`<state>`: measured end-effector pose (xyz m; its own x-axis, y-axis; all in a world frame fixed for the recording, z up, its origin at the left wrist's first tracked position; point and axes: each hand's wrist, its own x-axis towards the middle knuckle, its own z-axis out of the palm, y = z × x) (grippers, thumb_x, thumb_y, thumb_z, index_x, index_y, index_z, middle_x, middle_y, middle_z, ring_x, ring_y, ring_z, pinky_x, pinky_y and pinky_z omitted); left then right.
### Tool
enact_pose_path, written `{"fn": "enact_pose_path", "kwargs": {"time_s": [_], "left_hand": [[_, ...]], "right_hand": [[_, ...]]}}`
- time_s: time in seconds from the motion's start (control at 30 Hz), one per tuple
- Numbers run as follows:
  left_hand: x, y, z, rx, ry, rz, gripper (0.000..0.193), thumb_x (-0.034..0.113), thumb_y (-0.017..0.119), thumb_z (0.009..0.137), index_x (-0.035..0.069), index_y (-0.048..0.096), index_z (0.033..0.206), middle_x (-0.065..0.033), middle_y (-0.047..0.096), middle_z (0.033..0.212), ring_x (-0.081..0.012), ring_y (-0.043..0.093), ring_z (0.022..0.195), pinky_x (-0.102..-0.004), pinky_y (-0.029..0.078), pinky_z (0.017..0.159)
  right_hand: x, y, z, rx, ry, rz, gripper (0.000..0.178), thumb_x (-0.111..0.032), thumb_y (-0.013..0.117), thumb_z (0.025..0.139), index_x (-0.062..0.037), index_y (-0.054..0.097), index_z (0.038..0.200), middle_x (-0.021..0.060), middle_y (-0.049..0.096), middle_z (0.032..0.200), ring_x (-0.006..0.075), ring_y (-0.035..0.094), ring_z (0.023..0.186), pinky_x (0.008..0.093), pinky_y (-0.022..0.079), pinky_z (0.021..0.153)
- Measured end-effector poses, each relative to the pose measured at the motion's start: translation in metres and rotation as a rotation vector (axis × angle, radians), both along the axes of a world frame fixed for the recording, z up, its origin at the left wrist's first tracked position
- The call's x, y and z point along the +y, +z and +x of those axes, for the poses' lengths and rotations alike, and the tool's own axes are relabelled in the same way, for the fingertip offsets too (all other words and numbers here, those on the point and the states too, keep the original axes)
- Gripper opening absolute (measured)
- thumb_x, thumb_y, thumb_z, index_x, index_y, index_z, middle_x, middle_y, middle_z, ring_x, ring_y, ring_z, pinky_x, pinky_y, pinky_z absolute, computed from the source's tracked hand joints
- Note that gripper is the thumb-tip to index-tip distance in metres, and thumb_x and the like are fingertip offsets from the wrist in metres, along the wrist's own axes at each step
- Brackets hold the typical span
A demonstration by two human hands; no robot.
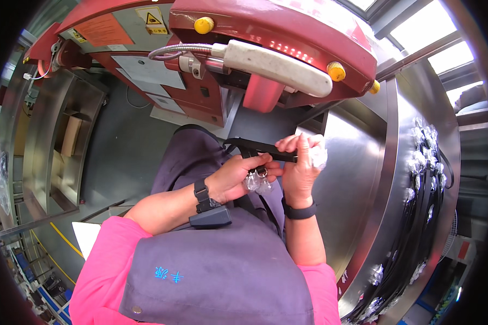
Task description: Attaching small clear plastic clips or labels to black industrial straps at a workshop station.
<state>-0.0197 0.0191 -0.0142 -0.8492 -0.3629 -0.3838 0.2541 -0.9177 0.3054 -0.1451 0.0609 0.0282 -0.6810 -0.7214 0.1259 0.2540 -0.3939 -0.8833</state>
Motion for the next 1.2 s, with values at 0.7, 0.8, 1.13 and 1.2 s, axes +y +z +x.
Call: {"fn": "enact_pose_path", "kwargs": {"time_s": [0.7, 0.8, 1.13, 1.2], "left_hand": [[-0.01, -0.006, 0.025, 0.004, 0.156, -0.115, 0.033, 0.028, 0.059, 0.095, 0.006, 0.058, 0.119, -0.0063, 0.059, 0.12, -0.0168, 0.058, 0.106, -0.0351, 0.048, 0.091], [-0.015, -0.002, 0.027, -0.077, 0.227, -0.221, 0.026, 0.02, 0.064, 0.091, 0.005, 0.062, 0.112, -0.0067, 0.065, 0.105, -0.0148, 0.062, 0.096, -0.0313, 0.051, 0.082], [-0.026, 0.012, 0.015, -0.051, 0.278, -0.213, 0.019, 0.014, 0.064, 0.091, 0.002, 0.065, 0.106, -0.0107, 0.069, 0.097, -0.0162, 0.066, 0.086, -0.0295, 0.054, 0.077], [-0.028, 0.011, 0.012, -0.055, 0.282, -0.185, 0.018, 0.014, 0.064, 0.091, 0.003, 0.066, 0.105, -0.0105, 0.069, 0.098, -0.0163, 0.066, 0.089, -0.0301, 0.054, 0.077]], "right_hand": [[0.022, 0.003, 0.0, 0.687, 0.469, 0.634, 0.013, -0.005, 0.065, 0.085, 0.0026, 0.064, 0.095, 0.0118, 0.064, 0.077, 0.0207, 0.061, 0.067, 0.0312, 0.048, 0.065], [0.02, 0.013, -0.007, 0.882, 0.322, 0.538, 0.012, 0.0, 0.066, 0.082, 0.0024, 0.062, 0.093, 0.0133, 0.062, 0.078, 0.0243, 0.06, 0.065, 0.0312, 0.047, 0.063], [0.008, 0.018, -0.007, 0.489, 0.228, 0.487, 0.006, -0.005, 0.062, 0.09, -0.0014, 0.061, 0.094, 0.004, 0.063, 0.079, 0.0088, 0.056, 0.062, 0.0237, 0.042, 0.054], [0.003, 0.016, -0.006, 0.397, 0.207, 0.466, 0.007, -0.008, 0.061, 0.092, -0.0024, 0.061, 0.095, 0.0029, 0.064, 0.078, 0.0063, 0.055, 0.062, 0.021, 0.04, 0.051]]}}
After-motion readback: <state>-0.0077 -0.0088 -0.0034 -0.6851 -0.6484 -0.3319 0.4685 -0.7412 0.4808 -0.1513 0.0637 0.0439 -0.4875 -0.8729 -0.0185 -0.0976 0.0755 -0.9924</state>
